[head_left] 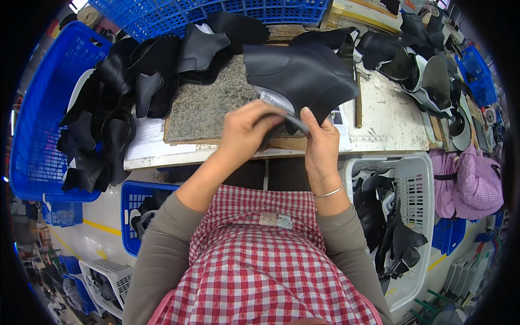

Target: The person assembles black shoe uppers by hand, folding and tucking edges, then uses a hammer to tap the heel area on a workbench. The person repeatedly picks up shoe parts, aligns them, and hammers them into place.

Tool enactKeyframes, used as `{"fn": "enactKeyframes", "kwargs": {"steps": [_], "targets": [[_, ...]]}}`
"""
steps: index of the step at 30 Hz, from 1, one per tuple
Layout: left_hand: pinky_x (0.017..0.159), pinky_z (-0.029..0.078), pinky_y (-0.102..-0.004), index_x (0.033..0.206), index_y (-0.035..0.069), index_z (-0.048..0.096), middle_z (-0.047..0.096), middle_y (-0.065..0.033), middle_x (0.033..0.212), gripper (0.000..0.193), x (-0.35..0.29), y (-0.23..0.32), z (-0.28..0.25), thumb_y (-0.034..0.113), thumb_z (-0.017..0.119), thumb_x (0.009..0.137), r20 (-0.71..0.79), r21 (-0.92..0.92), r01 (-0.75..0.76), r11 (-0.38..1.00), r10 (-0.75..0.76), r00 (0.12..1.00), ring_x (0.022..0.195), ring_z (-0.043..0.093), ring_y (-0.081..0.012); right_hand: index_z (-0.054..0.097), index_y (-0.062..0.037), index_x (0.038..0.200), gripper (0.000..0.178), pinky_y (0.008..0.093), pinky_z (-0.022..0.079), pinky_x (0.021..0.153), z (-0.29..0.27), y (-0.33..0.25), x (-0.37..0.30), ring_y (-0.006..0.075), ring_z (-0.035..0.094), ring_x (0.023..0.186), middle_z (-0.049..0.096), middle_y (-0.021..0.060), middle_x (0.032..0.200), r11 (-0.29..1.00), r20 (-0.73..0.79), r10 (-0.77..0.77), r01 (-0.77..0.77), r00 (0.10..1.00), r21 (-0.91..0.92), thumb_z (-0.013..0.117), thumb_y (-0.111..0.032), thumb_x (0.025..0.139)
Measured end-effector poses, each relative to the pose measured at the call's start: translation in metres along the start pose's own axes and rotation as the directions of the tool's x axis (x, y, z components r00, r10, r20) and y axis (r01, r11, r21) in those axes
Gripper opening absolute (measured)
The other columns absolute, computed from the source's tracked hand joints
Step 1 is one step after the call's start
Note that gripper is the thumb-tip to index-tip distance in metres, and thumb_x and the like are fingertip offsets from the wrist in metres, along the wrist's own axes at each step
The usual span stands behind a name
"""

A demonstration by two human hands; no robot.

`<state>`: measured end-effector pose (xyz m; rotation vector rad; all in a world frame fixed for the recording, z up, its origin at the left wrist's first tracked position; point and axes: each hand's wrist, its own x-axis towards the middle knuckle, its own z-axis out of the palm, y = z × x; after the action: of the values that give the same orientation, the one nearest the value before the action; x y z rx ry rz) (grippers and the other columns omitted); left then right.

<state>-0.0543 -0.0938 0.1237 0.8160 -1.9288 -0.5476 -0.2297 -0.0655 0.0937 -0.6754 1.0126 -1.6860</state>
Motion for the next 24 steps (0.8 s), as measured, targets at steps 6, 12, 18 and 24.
{"fn": "enactKeyframes", "kwargs": {"steps": [6,12,18,24], "targets": [[0.075,0.059,-0.0256,0.121,0.006,0.070,0.074,-0.0040,0.104,0.036,-0.030,-0.014,0.047,0.036,0.068,0.103,0.486,-0.851,0.457,-0.258,-0.715,0.503,0.087,0.072,-0.0121,0.076,0.0007,0.111,0.020,0.0260,0.052,0.091,-0.011,0.011,0.002,0.0105,0.067,0.096,0.075,0.0034,0.108,0.993,0.083,0.096,-0.101,0.992,0.058,0.079,-0.011,0.095],[0.073,0.054,-0.0260,0.108,-0.002,0.072,0.073,-0.0036,0.095,0.028,-0.029,-0.031,0.016,0.025,0.068,0.104,-0.056,-0.030,0.160,0.987,-0.162,0.985,0.085,0.066,-0.0094,0.076,0.0062,0.108,0.027,0.0268,0.053,0.085,-0.013,0.006,0.006,0.0101,0.066,0.091,0.076,0.0073,0.104,0.966,0.077,0.084,-0.062,0.993,-0.251,0.079,-0.017,0.095],[0.068,0.054,-0.0251,0.101,0.001,0.074,0.074,-0.0066,0.086,0.030,-0.028,-0.027,-0.096,0.027,0.061,0.106,0.363,-0.161,0.639,0.752,-0.557,0.747,0.072,0.067,-0.0118,0.078,0.0043,0.099,0.024,0.0240,0.052,0.077,0.002,-0.062,0.005,0.0069,0.064,0.084,0.076,0.0011,0.093,0.900,0.328,0.150,0.009,0.933,-0.435,0.082,-0.018,0.092],[0.075,0.059,-0.0281,0.113,-0.007,0.071,0.075,-0.0136,0.096,0.040,-0.076,0.007,-0.164,0.028,0.052,0.110,0.132,-0.497,0.506,0.705,-0.515,0.847,0.083,0.072,-0.0178,0.072,-0.0140,0.079,0.012,0.0345,0.047,0.067,-0.005,-0.124,-0.038,0.0200,0.063,0.067,0.061,-0.0009,0.068,0.138,0.990,0.123,0.987,0.067,-0.084,0.077,-0.020,0.071]]}}
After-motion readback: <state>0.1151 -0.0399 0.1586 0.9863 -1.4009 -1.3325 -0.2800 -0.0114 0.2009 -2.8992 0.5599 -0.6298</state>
